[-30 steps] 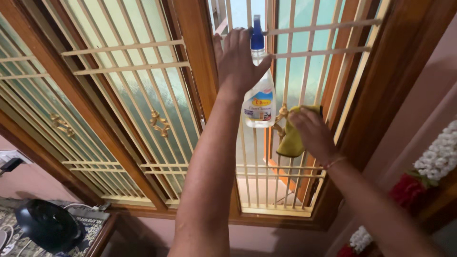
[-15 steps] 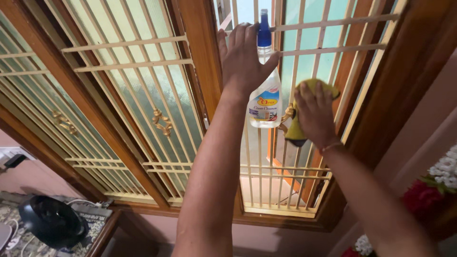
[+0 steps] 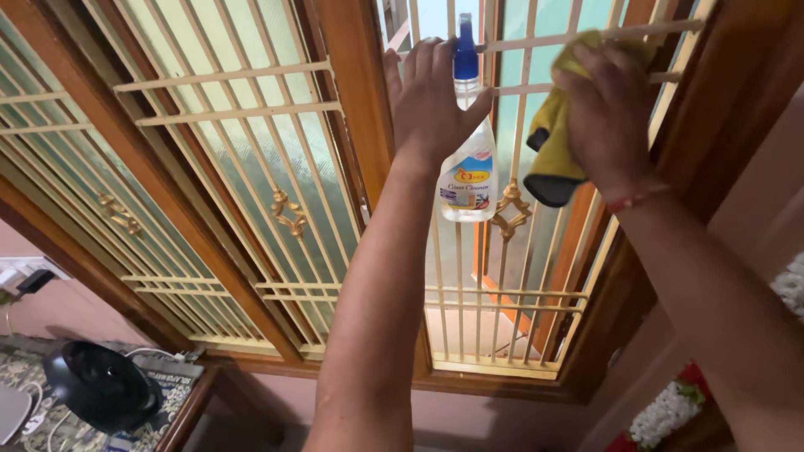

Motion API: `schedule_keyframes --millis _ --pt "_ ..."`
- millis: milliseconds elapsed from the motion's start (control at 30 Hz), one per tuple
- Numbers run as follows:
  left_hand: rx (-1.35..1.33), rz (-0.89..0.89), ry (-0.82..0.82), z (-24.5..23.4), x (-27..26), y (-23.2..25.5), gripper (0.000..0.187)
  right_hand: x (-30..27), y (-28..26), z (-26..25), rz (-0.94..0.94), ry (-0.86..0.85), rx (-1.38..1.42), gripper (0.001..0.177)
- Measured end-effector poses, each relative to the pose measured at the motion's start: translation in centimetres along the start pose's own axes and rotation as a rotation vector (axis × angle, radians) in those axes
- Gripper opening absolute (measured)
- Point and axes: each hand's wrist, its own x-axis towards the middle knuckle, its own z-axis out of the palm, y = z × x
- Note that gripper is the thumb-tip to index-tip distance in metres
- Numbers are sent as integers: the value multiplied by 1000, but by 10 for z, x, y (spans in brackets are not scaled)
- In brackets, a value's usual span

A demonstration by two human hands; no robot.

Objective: The person cleans a window with a metal grille by spraying glass cleaner and wiping the glass and grille with a cloth. The person repeatedly sprays and wipes different sections of the window throughout the clip.

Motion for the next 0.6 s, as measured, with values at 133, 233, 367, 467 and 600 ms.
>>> schedule_keyframes --millis 133,233,367,467,600 --pt "7 9 12 0 3 0 78 -33 -4 24 -96 -33 -129 46" --pt "25 14 20 3 3 -3 79 -88 -13 30 18 -200 69 40" --pt "16 -11 0 5 2 -1 78 -131 -26 5 -7 -247 186 26" --pt "26 -12 -5 2 4 1 79 -111 -20 -10 -34 -281 265 4" --pt "41 -43 -40 -1 7 4 79 -36 -1 -23 76 40 179 30"
